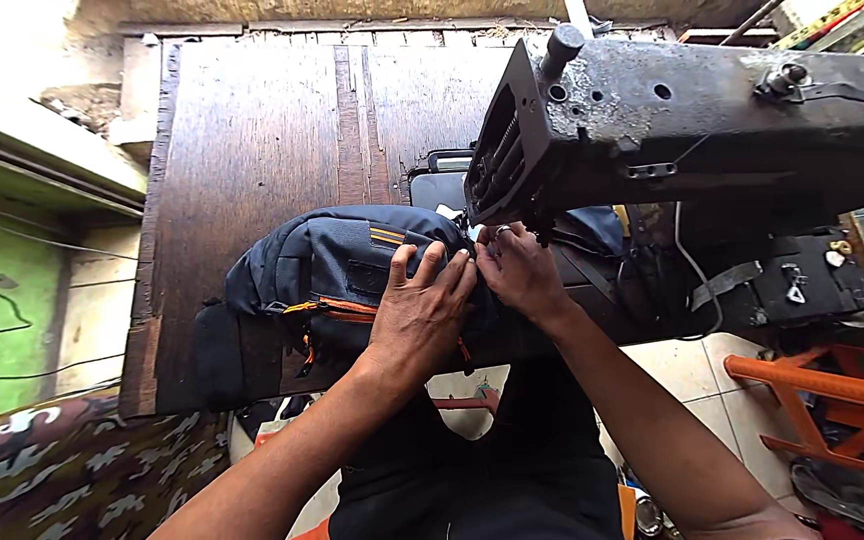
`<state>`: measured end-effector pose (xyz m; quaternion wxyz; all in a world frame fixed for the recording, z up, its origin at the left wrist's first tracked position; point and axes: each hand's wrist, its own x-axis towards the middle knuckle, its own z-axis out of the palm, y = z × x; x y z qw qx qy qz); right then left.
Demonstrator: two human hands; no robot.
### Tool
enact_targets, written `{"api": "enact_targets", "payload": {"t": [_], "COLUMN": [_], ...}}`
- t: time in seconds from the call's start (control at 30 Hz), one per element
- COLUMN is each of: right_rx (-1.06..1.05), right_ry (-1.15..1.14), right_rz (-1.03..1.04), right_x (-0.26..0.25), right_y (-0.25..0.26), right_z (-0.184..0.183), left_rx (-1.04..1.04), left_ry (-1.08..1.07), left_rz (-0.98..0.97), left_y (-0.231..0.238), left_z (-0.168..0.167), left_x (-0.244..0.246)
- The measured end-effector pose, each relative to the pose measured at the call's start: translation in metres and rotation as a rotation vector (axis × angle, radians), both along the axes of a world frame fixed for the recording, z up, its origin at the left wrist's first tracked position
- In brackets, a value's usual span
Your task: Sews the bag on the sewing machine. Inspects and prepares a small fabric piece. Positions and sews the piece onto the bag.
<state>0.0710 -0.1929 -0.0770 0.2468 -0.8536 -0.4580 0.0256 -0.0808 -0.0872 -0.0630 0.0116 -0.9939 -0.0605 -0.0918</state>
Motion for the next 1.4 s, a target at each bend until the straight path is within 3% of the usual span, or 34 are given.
{"api": "enact_targets", "payload": {"t": [0.13, 0.3, 0.53, 0.73, 1.4], "right_rx": [0.005, 0.164, 0.070, -0.043, -0.084], "right_ry": [-0.049, -0.135, -0.256, -0.371, -0.343], "right_rz": [0.015, 0.092, 0.211, 0.190, 0.091], "right_x": [0.000, 0.002, -0.002, -0.008, -0.012], "right_y": [-0.005, -0.009, -0.033, -0.040, -0.018], "right_z": [-0.005, -0.016, -0.012, -0.021, -0.021], "left_rx": [0.015, -0.002, -0.066, -0.073, -0.071], "left_ry": [0.012, -0.007, -0.027, -0.029, -0.010], "left_rz": [0.004, -0.009, -0.011, -0.023, -0.051], "left_y": [0.000, 0.002, 0.004, 0.008, 0.032], "left_z": [0.000, -0.002, -0.003, -0.003, 0.000], "left_x": [0.000, 0.001, 0.000, 0.000, 0.010]}}
